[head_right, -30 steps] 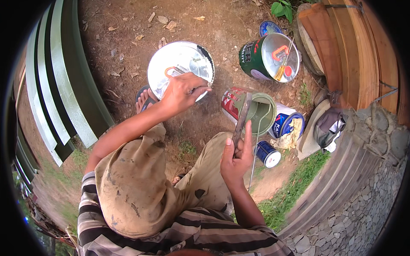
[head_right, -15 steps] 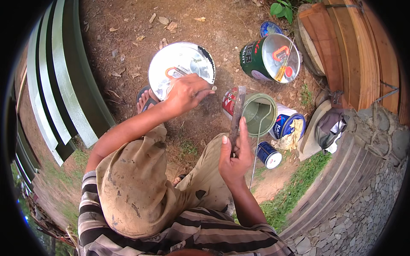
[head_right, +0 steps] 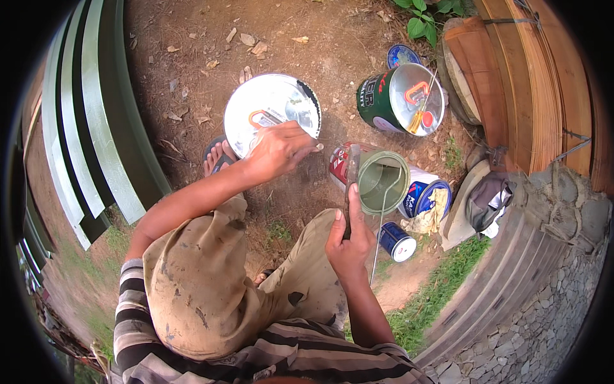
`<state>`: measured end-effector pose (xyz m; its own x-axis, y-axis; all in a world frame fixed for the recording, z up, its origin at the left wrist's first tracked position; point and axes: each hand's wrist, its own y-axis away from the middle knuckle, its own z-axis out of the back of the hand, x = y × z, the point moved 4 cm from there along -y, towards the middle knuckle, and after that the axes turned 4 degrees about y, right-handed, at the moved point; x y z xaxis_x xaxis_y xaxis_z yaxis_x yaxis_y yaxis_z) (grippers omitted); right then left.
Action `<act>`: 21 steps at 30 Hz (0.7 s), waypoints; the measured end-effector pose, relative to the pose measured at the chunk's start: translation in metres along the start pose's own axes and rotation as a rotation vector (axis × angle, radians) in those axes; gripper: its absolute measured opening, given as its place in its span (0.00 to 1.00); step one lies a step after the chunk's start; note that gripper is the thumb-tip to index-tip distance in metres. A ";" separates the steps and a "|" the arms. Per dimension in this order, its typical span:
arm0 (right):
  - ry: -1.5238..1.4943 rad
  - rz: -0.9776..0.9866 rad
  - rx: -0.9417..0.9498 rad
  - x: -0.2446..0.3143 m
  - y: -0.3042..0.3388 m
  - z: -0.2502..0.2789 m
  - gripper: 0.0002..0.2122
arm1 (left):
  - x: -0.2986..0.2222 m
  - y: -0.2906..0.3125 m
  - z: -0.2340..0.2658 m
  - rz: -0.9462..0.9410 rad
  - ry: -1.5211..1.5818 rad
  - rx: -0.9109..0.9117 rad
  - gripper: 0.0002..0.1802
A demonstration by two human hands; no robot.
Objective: The person uses a metal putty knife to pry open the lid of a white plastic bucket and then uses the tool to stir paint in a green metal can.
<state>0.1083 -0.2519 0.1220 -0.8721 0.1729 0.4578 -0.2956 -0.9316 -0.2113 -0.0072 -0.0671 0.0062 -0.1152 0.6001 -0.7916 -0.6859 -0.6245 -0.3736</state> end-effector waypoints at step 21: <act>-0.364 -0.374 -0.070 0.002 0.019 0.019 0.29 | 0.005 -0.006 0.007 0.278 0.269 -0.130 0.08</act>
<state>0.1088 -0.2753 0.1350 -0.5135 0.3558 0.7808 -0.5973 -0.8015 -0.0276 -0.0086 -0.0570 0.0075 -0.0798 0.2578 -0.9629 -0.5565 -0.8130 -0.1715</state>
